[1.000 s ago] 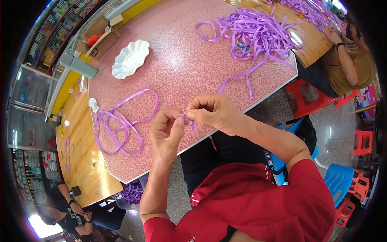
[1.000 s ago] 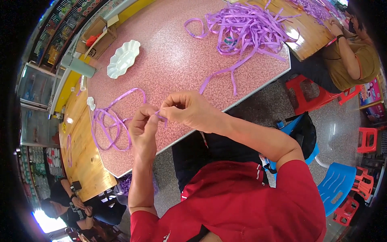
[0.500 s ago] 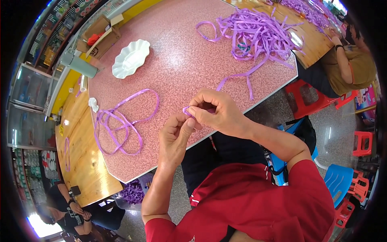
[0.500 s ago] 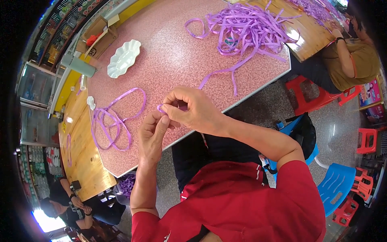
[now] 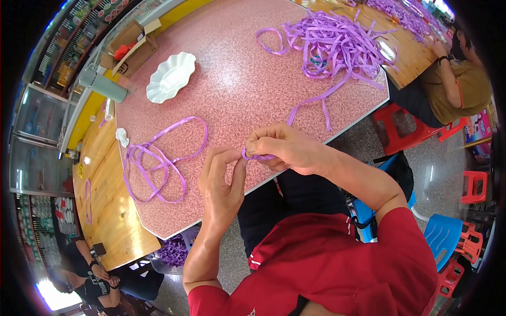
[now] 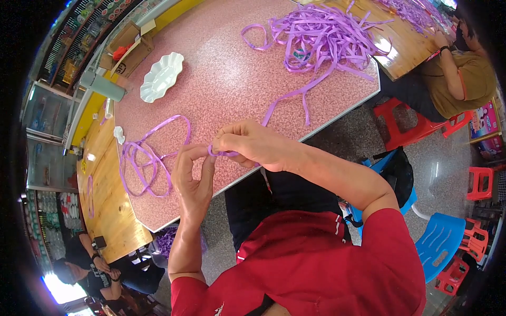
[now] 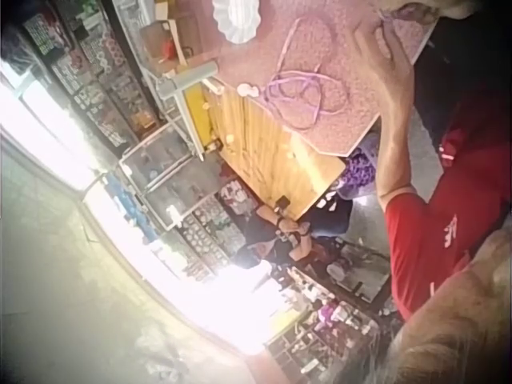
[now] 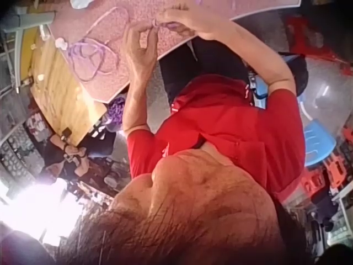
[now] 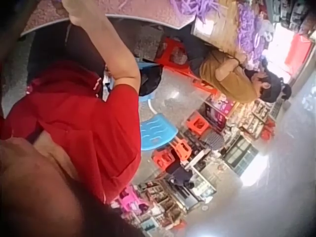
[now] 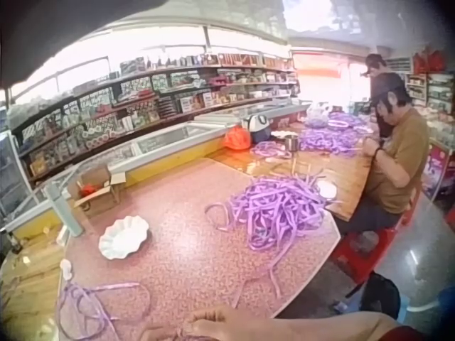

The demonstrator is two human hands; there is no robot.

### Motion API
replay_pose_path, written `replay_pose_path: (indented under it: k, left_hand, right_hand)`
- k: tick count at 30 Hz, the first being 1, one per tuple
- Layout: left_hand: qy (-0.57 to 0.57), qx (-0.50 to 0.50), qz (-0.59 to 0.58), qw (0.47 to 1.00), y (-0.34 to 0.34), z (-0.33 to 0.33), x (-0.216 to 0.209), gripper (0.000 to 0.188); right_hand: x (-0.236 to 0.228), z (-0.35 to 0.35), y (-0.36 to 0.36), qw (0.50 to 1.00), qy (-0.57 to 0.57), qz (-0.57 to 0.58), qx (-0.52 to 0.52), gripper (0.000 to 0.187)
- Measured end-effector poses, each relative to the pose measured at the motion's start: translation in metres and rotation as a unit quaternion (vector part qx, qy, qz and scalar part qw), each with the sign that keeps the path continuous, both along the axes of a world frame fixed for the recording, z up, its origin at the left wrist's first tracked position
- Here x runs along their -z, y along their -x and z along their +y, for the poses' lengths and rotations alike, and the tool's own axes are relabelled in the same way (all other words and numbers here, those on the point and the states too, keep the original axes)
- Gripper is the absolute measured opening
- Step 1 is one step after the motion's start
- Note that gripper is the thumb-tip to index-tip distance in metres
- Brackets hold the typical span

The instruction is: Tying individual knots into purple plastic strips at a workshop table.

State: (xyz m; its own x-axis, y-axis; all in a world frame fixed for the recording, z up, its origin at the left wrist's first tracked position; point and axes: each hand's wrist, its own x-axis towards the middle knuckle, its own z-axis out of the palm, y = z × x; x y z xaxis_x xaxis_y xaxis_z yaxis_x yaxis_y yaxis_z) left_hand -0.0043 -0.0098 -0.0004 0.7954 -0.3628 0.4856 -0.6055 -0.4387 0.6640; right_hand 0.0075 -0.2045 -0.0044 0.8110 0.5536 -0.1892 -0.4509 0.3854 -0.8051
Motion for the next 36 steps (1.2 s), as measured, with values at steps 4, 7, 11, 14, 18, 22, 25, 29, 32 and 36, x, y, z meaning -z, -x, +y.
replay_pose_path:
  k: [4, 7, 11, 14, 18, 22, 25, 29, 32, 36]
  left_hand:
    - [-0.004, -0.021, -0.085, 0.996, -0.003, -0.001, 0.003, 0.023]
    - [-0.010, -0.022, -0.095, 0.995, -0.006, 0.001, 0.008, 0.024]
    - [-0.028, -0.029, -0.097, 0.994, -0.008, 0.002, 0.011, 0.023]
    - [-0.044, -0.035, -0.127, 0.990, -0.011, 0.004, 0.012, 0.022]
    - [-0.052, -0.026, -0.139, 0.989, -0.012, 0.003, 0.013, 0.023]
    - [-0.003, -0.023, -0.081, 0.996, -0.012, 0.000, 0.015, 0.020]
    - [0.045, -0.018, -0.005, 0.999, -0.010, -0.001, 0.012, 0.014]
    - [0.067, -0.001, 0.123, 0.990, -0.010, -0.001, 0.008, 0.009]
    - [0.056, -0.001, 0.122, 0.991, -0.011, 0.001, 0.006, 0.009]
    - [0.022, -0.006, 0.117, 0.993, -0.010, 0.001, 0.003, 0.008]
  right_hand:
    - [-0.001, 0.004, 0.001, 0.999, 0.037, -0.014, 0.009, 0.015]
    - [-0.001, 0.009, 0.003, 0.994, 0.085, -0.044, 0.046, 0.013]
    - [0.000, 0.005, 0.003, 0.984, 0.124, -0.103, 0.072, 0.018]
    - [-0.005, 0.005, 0.004, 0.966, 0.187, -0.157, 0.088, 0.021]
    - [0.003, 0.005, 0.003, 0.962, 0.195, -0.162, 0.103, 0.021]
    - [0.009, 0.007, 0.005, 0.956, 0.172, -0.193, 0.140, 0.017]
    - [0.007, 0.009, 0.008, 0.925, 0.218, -0.254, 0.178, 0.014]
    - [0.007, 0.007, 0.007, 0.825, 0.306, -0.420, 0.221, 0.012]
    - [0.008, 0.007, 0.007, 0.809, 0.314, -0.444, 0.223, 0.013]
    - [0.012, 0.005, 0.005, 0.894, 0.213, -0.349, 0.181, 0.016]
